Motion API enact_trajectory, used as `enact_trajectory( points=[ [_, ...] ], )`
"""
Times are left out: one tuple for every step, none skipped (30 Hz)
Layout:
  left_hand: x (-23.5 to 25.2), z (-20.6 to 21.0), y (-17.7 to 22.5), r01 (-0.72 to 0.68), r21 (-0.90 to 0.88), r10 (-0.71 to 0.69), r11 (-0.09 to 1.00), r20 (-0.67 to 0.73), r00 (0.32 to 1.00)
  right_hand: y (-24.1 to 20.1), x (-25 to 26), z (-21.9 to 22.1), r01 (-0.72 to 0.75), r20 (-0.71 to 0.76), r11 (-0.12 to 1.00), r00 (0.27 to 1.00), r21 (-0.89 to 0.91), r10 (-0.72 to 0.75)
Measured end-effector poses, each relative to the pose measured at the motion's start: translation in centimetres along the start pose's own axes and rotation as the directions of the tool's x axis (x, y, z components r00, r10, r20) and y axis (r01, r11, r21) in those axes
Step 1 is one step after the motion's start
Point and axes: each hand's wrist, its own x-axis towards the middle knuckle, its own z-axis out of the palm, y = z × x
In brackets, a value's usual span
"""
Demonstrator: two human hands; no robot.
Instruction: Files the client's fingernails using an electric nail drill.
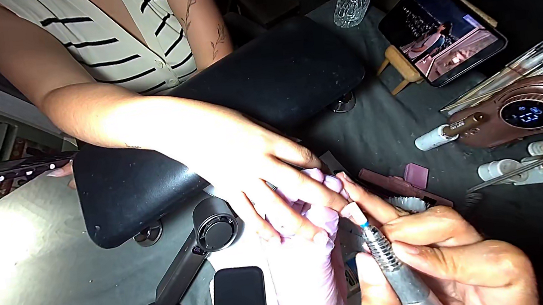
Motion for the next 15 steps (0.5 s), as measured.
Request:
enact_trajectory(
  points=[
    [0.0,0.0,0.0,0.012,-0.003,-0.012,1.0,0.002,1.0,0.0,0.0,0.0,0.002,0.002,1.0,1.0,0.008,-0.002],
    [-0.1,0.0,0.1,0.018,-0.004,-0.018,1.0,0.003,1.0,0.0,0.1,-0.1,0.003,0.005,0.999,1.0,0.034,-0.003],
    [-0.1,0.0,0.1,0.015,0.003,-0.015,1.0,0.014,1.0,-0.2,0.2,-0.1,-0.009,0.009,0.997,1.0,0.072,0.009],
    [0.0,-0.1,0.1,0.013,0.013,-0.014,1.0,0.038,0.999,-0.5,0.5,-0.3,-0.04,0.029,0.993,0.999,0.113,0.037],
    [0.0,-0.2,0.0,0.002,0.02,-0.003,1.0,0.049,0.999,-0.8,0.7,-0.6,-0.073,0.048,0.986,0.997,0.152,0.067],
    [0.0,-0.3,-0.1,-0.019,0.029,0.018,0.999,0.059,0.998,-0.9,0.8,-0.7,-0.085,0.051,0.982,0.996,0.171,0.077],
    [0.1,-0.4,-0.2,-0.039,0.033,0.036,0.999,0.07,0.997,-0.9,0.7,-0.7,-0.087,0.04,0.981,0.996,0.174,0.081],
    [0.2,-0.4,-0.3,-0.059,0.04,0.055,0.997,0.082,0.995,-0.9,0.7,-0.6,-0.084,0.029,0.98,0.996,0.182,0.081],
    [0.2,-0.5,-0.4,-0.073,0.038,0.069,0.997,0.097,0.993,-1.0,0.7,-0.6,-0.086,0.036,0.977,0.996,0.195,0.08],
    [0.2,-0.5,-0.5,-0.077,0.019,0.075,0.997,0.097,0.992,-1.0,0.6,-0.5,-0.089,0.045,0.976,0.996,0.199,0.082],
    [0.1,-0.4,-0.5,-0.065,-0.005,0.065,0.998,0.091,0.994,-1.0,0.5,-0.4,-0.098,0.048,0.975,0.995,0.198,0.09],
    [0.1,-0.4,-0.4,-0.047,-0.029,0.049,0.998,0.1,0.994,-1.1,0.5,-0.3,-0.103,0.044,0.979,0.994,0.175,0.096],
    [0.1,-0.3,-0.4,-0.03,-0.048,0.035,0.998,0.112,0.993,-1.1,0.4,-0.3,-0.109,0.049,0.981,0.994,0.163,0.102],
    [0.1,-0.2,-0.4,-0.027,-0.057,0.033,0.998,0.105,0.994,-1.0,0.3,-0.3,-0.109,0.047,0.98,0.994,0.165,0.103],
    [0.1,-0.1,-0.3,-0.023,-0.061,0.029,0.998,0.104,0.994,-0.9,0.3,-0.3,-0.112,0.06,0.977,0.993,0.178,0.103]
  ],
)
